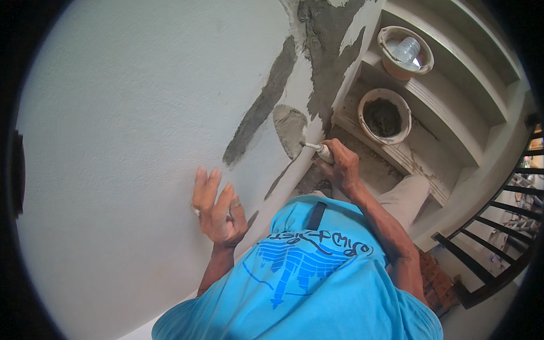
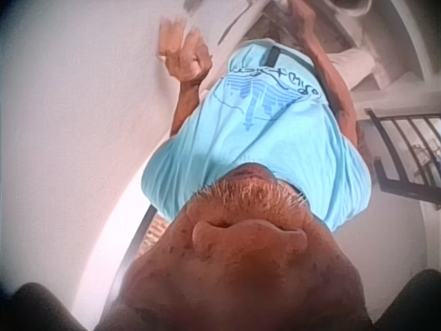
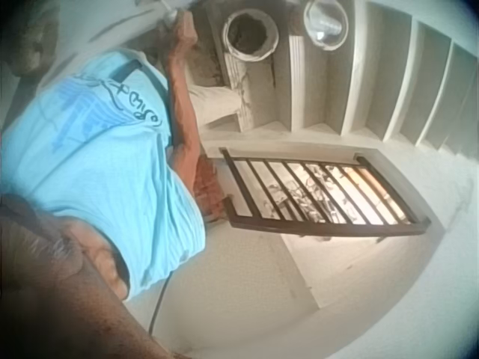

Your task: The person applies a grey plaster mixture to a white wall using a trowel. They repeatedly scoop the material from a bucket placed on a spiral staircase and spread it onto the wall surface to cover existing patches.

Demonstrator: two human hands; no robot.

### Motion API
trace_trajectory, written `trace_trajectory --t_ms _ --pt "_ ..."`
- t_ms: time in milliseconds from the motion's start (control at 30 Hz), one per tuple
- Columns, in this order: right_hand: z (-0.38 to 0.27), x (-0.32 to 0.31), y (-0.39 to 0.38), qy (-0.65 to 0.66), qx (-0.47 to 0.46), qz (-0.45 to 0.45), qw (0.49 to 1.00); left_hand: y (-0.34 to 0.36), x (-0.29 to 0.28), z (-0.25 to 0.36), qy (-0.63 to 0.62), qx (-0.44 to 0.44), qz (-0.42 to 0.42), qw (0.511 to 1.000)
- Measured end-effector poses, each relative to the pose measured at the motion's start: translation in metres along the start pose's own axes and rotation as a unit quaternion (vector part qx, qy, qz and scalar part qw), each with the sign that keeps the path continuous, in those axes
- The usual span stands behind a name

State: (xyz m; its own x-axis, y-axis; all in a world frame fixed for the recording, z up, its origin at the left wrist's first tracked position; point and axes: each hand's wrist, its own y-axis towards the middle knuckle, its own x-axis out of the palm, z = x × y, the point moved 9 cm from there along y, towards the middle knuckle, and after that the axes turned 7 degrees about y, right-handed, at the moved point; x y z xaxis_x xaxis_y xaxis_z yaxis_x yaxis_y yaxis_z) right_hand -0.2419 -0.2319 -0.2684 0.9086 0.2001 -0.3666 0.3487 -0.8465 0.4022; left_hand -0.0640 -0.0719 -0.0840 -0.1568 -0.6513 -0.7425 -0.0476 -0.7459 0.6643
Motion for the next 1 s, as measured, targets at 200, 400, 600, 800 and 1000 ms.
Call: trace_trajectory --t_ms 200,400,600,800,1000 --pt "0.024 -0.005 -0.016 0.042 0.069 0.0 0.997 -0.007 0.05 0.003 0.118 0.032 -0.117 0.986" --pt "0.01 -0.003 -0.014 0.078 0.049 -0.022 0.995 -0.031 0.078 -0.009 0.249 0.053 -0.159 0.954" --pt "0.016 0.002 -0.015 0.083 0.058 -0.027 0.994 -0.035 0.089 -0.008 0.23 0.025 -0.183 0.955" --pt "0.024 0.002 -0.017 0.106 0.057 -0.037 0.992 -0.038 0.089 -0.009 0.189 0.01 -0.187 0.964" --pt "0.038 -0.003 -0.025 0.129 0.084 -0.027 0.988 -0.017 0.09 -0.006 0.263 0.039 -0.172 0.949"
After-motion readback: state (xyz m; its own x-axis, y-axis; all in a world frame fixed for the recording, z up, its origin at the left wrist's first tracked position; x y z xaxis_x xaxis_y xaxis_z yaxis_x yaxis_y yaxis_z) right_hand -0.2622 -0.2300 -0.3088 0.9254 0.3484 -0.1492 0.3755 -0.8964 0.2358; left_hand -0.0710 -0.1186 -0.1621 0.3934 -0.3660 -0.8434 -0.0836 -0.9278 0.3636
